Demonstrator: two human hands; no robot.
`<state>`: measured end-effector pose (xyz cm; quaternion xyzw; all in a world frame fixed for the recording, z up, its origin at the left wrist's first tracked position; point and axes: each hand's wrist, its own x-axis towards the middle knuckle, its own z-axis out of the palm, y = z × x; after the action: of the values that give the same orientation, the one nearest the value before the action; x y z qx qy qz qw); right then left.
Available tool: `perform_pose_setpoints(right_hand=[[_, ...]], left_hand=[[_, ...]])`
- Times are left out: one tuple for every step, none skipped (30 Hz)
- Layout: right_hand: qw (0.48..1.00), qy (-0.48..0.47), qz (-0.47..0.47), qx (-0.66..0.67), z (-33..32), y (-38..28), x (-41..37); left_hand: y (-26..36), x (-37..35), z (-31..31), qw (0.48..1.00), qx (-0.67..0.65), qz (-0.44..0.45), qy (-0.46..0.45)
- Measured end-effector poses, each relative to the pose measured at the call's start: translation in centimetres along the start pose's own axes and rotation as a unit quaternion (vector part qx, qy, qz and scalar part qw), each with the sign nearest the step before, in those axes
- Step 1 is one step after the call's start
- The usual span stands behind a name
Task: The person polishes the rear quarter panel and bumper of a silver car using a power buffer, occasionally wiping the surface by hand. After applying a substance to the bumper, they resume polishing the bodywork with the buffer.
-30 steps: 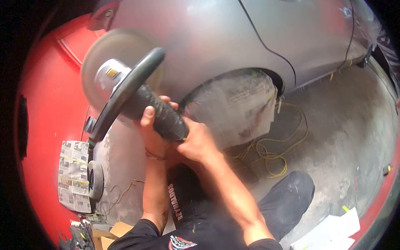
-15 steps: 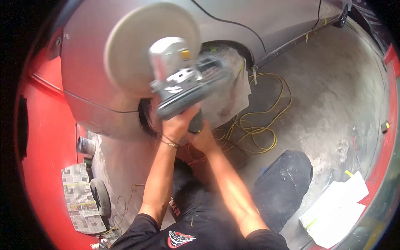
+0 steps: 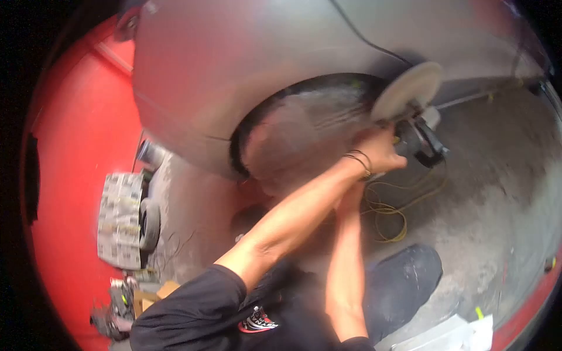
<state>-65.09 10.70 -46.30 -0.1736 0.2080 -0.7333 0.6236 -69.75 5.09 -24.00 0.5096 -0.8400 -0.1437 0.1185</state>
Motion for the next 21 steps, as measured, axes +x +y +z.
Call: perform_pose_setpoints(right_hand=[[1.000,0.003,0.022,-0.002,-0.2,0.7,0.2],[0.996,-0.011,0.035,0.078,0.6,0.4,0.0],[0.994,-0.002,0.045,0.103,0.5,0.9,-0.3],[0.994,-0.022,0.037,0.102,0.4,1.2,0.0],[0.996,-0.027,0.025,0.080,0.3,1.7,-0.2],[0.998,-0.033,0.014,0.058,0.2,2.1,-0.3],[1.000,-0.026,-0.001,0.013,1.2,1.7,-1.0],[0.999,-0.020,-0.018,-0.033,2.5,1.4,-1.7],[0.998,-0.016,-0.023,-0.054,3.0,1.8,-1.8],[0.997,-0.011,-0.029,-0.077,3.5,2.2,-1.9],[0.994,-0.005,-0.035,-0.100,3.8,2.5,-2.1],[0.992,-0.003,-0.037,-0.123,4.2,2.9,-2.2],[0.988,-0.010,-0.039,-0.146,4.7,3.6,-2.6],[0.985,-0.019,-0.040,-0.169,5.3,4.4,-2.7],[0.979,-0.032,-0.037,-0.196,5.9,5.2,-3.1],[0.972,-0.048,-0.033,-0.226,6.2,6.2,-3.6],[0.963,-0.062,-0.028,-0.261,6.5,7.4,-4.4],[0.953,-0.080,-0.025,-0.291,7.0,8.4,-5.5],[0.941,-0.097,-0.019,-0.325,7.1,9.6,-6.7],[0.927,-0.117,-0.013,-0.356,7.2,10.8,-8.1],[0.912,-0.139,-0.006,-0.386,7.1,11.8,-9.6]], left_hand=[[-0.3,-0.6,-0.9,0.999,-0.039,0.002,-0.007],[-0.7,-1.0,-1.3,0.998,-0.057,0.008,0.005],[-1.0,-1.6,-1.9,0.997,-0.077,0.016,0.015],[-1.4,-2.1,-2.8,0.996,-0.091,0.018,0.018],[-1.9,-2.8,-3.7,0.994,-0.107,0.021,0.022],[-2.4,-3.5,-4.2,0.992,-0.122,0.025,0.027],[-3.0,-4.4,-4.9,0.989,-0.139,0.017,0.040],[-3.8,-5.4,-5.8,0.986,-0.157,0.011,0.054],[-4.5,-6.3,-6.2,0.982,-0.176,0.006,0.065],[-5.3,-7.3,-6.8,0.975,-0.199,0.015,0.099],[-6.2,-8.5,-7.3,0.966,-0.222,0.024,0.132],[-7.0,-9.7,-7.7,0.955,-0.246,0.033,0.165],[-7.9,-11.0,-8.1,0.943,-0.264,0.035,0.200],[-8.8,-12.3,-8.2,0.930,-0.282,0.038,0.235],[-9.7,-13.8,-8.3,0.915,-0.299,0.039,0.268],[-10.9,-15.3,-8.5,0.928,-0.293,-0.018,0.228],[-12.5,-16.5,-7.6,0.922,-0.290,0.004,0.256],[-14.5,-17.8,-6.2,0.915,-0.286,0.026,0.283],[-16.6,-19.5,-4.9,0.914,-0.284,0.039,0.288],[-18.5,-21.5,-3.8,0.918,-0.274,0.036,0.285],[-20.5,-23.4,-2.8,0.922,-0.264,0.032,0.283]])
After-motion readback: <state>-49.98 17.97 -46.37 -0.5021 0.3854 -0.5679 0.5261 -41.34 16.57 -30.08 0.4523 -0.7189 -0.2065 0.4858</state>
